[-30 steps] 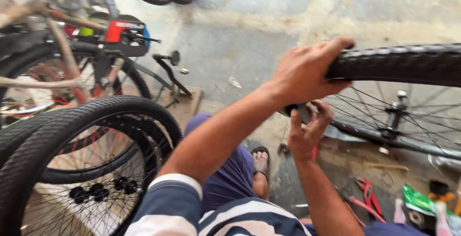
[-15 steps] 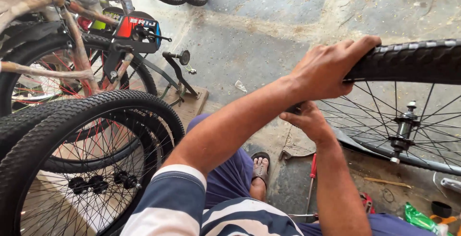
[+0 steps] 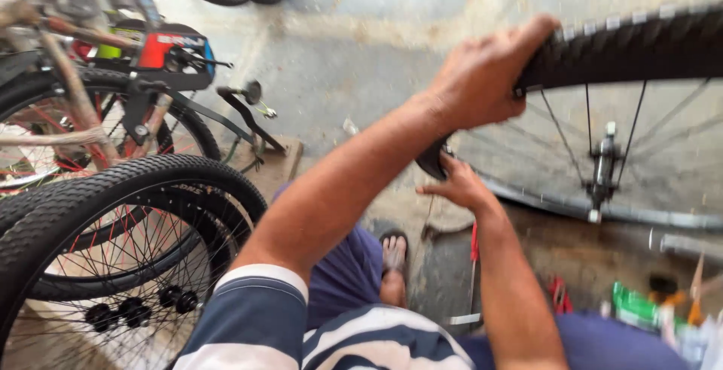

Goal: The person removes the inner tube from a bicycle tire, then uses a yellow cloth to wipe the rim and hub area. The person manipulates the tire and rim by hand throughout the process.

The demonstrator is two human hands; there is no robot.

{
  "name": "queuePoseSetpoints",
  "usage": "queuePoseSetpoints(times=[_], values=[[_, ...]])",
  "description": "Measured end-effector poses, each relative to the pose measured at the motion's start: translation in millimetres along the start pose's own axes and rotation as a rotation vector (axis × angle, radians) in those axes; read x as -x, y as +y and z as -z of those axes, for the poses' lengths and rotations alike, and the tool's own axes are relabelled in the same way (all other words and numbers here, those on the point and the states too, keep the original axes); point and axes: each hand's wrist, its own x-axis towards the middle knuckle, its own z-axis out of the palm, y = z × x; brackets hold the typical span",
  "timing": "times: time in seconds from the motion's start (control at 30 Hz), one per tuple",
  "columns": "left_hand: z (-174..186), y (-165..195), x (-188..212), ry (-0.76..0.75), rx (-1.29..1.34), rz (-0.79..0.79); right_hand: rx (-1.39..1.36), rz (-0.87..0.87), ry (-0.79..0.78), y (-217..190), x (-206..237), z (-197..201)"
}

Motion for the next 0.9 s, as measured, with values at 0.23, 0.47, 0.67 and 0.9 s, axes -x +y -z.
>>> queuePoseSetpoints(times=[0.23,0.47,0.67,0.9], values=[[6,14,-14,-0.076,0.047,0.103,-1.059,0.5,-0.284,-32,7,41],[9,15,-10,-0.083,0.031,0.045,-1.281,0.774,-0.368,-60,30,55],[21,16,-16,-0.189,0.096,0.078,-1.394,0.527,0.092,-42,16,30],[42,14,-46,-0.321,0.154,0.081,-1.082,0.634,0.45,-18,4,17]])
